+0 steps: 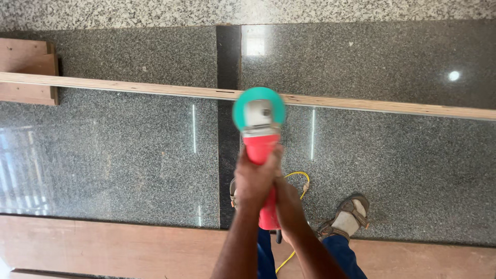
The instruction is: The person uses a handheld angle grinder with a green sanding disc to sand the surface of a long, thin wooden plank. The plank is positioned on a speckled grey tiled floor, resting on a small wooden block at one end. The person moves the tool back and forth along the length of the plank to smooth the wood.
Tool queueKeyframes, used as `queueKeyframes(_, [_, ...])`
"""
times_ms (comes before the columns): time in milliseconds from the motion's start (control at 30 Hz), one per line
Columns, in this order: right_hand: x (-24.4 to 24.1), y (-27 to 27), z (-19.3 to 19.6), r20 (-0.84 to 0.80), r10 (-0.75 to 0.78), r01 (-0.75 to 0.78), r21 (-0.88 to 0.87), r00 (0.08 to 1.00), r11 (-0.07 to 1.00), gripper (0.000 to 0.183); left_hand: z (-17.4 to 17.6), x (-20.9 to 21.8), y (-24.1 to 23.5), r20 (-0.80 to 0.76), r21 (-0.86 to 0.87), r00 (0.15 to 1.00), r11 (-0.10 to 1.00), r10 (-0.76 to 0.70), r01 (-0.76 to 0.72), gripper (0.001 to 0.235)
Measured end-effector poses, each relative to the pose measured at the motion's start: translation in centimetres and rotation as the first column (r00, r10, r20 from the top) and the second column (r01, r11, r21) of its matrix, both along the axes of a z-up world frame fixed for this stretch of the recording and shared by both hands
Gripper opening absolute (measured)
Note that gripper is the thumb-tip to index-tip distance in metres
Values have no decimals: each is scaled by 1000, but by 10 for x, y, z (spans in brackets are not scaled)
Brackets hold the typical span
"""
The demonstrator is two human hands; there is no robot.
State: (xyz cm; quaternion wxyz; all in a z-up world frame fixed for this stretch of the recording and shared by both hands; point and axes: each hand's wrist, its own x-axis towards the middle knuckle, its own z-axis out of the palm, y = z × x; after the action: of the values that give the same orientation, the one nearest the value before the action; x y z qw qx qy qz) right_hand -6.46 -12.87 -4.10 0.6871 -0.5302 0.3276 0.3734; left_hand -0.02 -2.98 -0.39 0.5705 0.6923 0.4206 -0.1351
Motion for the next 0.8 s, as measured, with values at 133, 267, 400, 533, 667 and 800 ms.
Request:
queueKeyframes(133, [11, 1, 9, -41, 83, -81, 54, 996, 995, 64, -3, -2, 5, -12, -19, 998, 998, 66, -66, 55])
queueKeyframes(267, [9, -21, 11, -111, -31, 28, -31, 993, 999, 58, -3, 0, -25, 2, -65, 1000, 998, 11, -11, 54])
queueKeyframes(400, [0, -66, 2, -64, -111, 101, -144, 992, 984, 52, 1, 2, -73, 74, -165, 997, 986, -7, 20, 57])
queueKeyframes(533, [-9, -93, -6, -94, -248, 239, -100, 964, 966, 54, 3, 5, -101, 14, -29, 986, 986, -163, 164, 62])
queueKeyframes(667, [-3, -99, -9, -62, -161, 152, -130, 985, 980, 51, 3, 6, -106, -2, -84, 996, 993, -88, 87, 61])
queueKeyframes(800, [5, -91, -8, 5, 41, -41, -34, 999, 999, 57, 0, 7, -89, 67, -93, 995, 994, 70, -64, 52])
